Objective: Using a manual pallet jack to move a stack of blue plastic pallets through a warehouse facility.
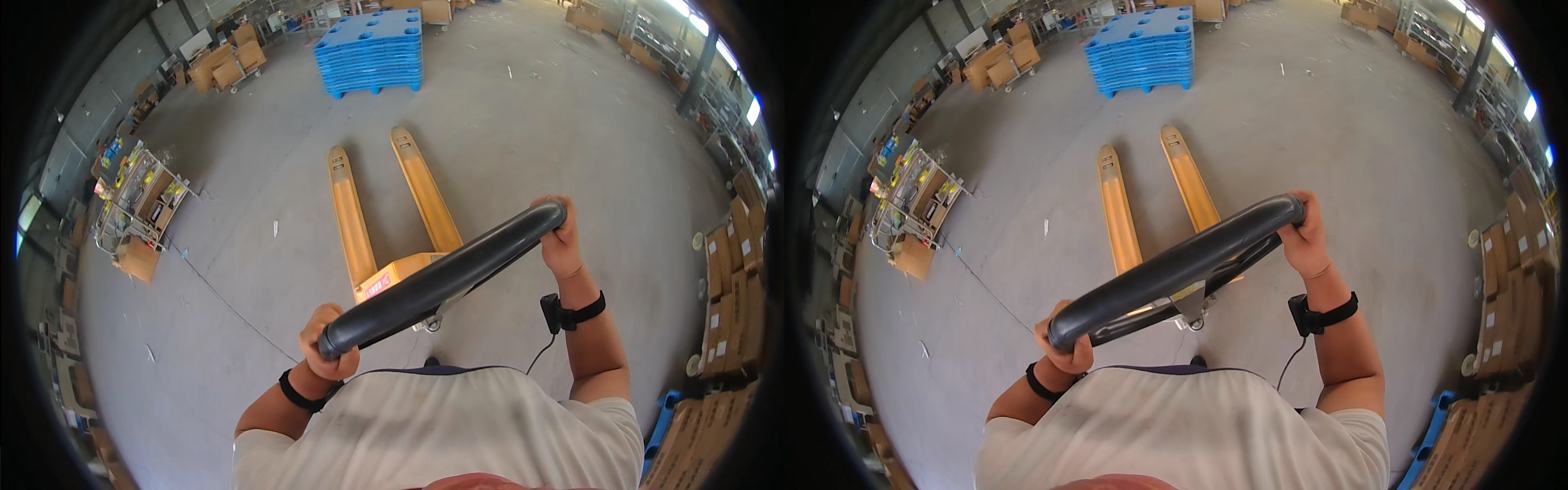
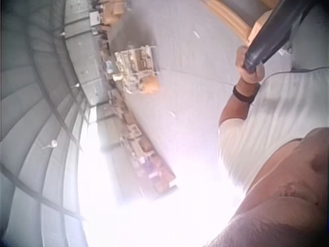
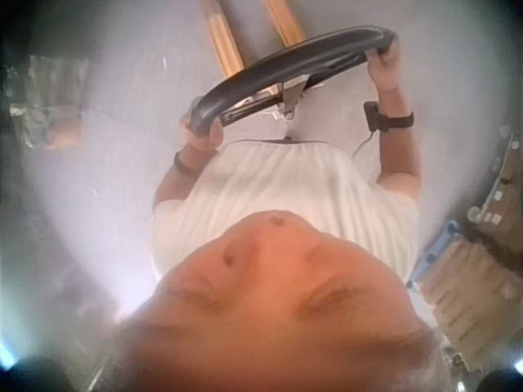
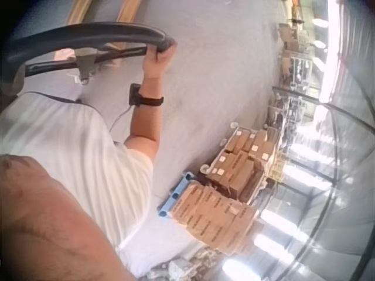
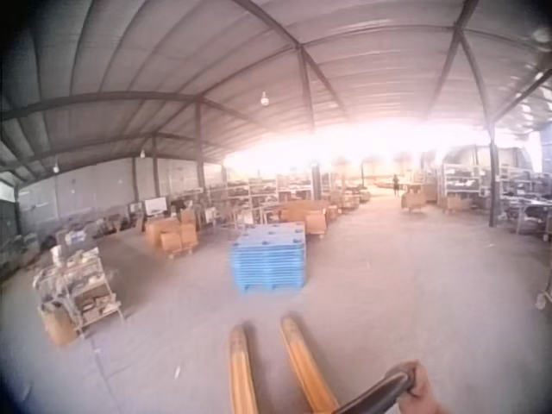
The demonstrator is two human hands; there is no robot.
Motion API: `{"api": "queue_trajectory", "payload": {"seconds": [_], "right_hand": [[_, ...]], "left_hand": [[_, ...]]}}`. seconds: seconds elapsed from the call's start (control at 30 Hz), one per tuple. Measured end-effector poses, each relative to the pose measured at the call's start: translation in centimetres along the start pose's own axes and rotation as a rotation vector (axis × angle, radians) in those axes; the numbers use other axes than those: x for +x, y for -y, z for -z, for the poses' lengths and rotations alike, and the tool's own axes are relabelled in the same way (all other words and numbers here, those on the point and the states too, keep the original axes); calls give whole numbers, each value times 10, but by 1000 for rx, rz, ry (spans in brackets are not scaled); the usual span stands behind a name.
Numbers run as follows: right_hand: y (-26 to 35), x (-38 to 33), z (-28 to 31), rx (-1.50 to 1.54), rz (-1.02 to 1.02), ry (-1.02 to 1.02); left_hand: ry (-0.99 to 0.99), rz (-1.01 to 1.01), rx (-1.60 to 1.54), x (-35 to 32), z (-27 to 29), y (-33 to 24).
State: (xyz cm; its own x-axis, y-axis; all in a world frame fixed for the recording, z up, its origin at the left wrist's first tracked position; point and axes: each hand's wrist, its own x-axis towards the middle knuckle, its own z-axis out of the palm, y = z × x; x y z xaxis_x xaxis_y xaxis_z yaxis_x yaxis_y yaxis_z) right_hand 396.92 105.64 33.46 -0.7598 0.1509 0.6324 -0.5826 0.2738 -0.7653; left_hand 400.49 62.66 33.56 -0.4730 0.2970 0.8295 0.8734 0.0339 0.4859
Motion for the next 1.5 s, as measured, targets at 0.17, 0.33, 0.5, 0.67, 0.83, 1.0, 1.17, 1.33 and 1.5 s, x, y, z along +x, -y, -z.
{"api": "queue_trajectory", "payload": {"seconds": [0.17,0.33,0.5,0.67,0.83,1.0,1.17,1.33,1.5], "right_hand": [[-59,114,-45,11,-86,66],[-119,220,-121,259,-75,195],[-154,311,-213,389,-145,304],[-181,344,-279,171,73,400],[-183,362,-342,147,257,385],[-198,376,-417,169,366,470],[-212,405,-492,123,520,404],[-255,433,-535,102,409,332],[-328,482,-562,-13,420,83]], "left_hand": [[-163,-39,-1,37,-7,59],[3,117,121,68,19,101],[-136,136,438,92,50,154],[-423,420,593,103,101,193],[-488,526,763,65,200,265],[-691,362,710,78,309,383],[-621,432,628,146,407,536],[-359,368,606,206,449,649],[-342,111,340,270,443,748]]}}
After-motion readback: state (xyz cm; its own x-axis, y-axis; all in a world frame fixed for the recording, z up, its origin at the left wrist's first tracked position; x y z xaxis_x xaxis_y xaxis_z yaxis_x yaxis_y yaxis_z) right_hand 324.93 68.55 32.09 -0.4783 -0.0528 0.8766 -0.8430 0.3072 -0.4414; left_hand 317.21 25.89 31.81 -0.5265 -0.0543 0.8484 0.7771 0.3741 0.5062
